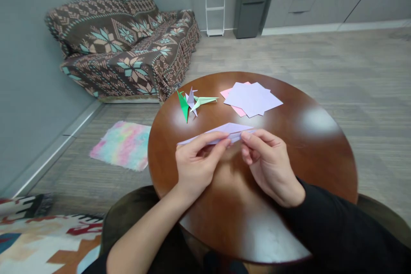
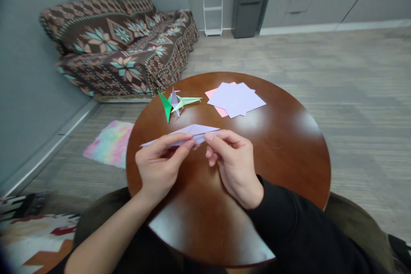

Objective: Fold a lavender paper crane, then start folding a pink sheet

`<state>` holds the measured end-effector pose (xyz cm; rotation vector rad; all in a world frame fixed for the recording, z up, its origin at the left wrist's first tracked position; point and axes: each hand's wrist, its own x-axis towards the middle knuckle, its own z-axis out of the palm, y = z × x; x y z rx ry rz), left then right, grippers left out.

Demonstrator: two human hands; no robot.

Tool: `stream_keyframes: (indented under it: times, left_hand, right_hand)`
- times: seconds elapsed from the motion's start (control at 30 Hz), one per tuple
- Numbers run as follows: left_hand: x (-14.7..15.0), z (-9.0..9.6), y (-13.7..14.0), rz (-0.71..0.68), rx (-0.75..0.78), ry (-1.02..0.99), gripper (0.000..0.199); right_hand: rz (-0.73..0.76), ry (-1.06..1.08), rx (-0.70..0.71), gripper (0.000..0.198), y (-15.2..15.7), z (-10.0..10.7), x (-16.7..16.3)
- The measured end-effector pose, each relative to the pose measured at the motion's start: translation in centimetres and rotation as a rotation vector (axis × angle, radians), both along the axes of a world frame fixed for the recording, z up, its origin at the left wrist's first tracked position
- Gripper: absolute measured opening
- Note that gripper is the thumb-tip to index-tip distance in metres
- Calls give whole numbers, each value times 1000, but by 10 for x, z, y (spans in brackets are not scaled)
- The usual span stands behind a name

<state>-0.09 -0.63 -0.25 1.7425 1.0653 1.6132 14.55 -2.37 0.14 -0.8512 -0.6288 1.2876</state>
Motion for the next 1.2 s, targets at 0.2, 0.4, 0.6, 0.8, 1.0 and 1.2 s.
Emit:
stream_keyframes:
  times: [0.2,0.4,0.6,0.8,1.0,1.2]
  left_hand:
    - [1,0,0,-27,-107,-65,7]
    - [-3,-2,4,-29,-132,-58,9]
    - [-7,-7,5,-132,-64,28,19]
    - [-3,-4,8,-213,-244,-186,67]
    - [-6,-8,18,-330,-494,-291,26]
    - [-6,-7,18,-309,-541,-271,22]
  right_hand:
    - [-83,-24,-34,10,6,2,4]
    - [-204,-166,104,10,8,-1,16]
    - [-48,-483,191,19,-1,-3,10]
    - [121,-326,103,23,3,-7,8]
    - [281,-342,7,30,4,-7,8]
    - [327,-431,-28,34,5,-11,9]
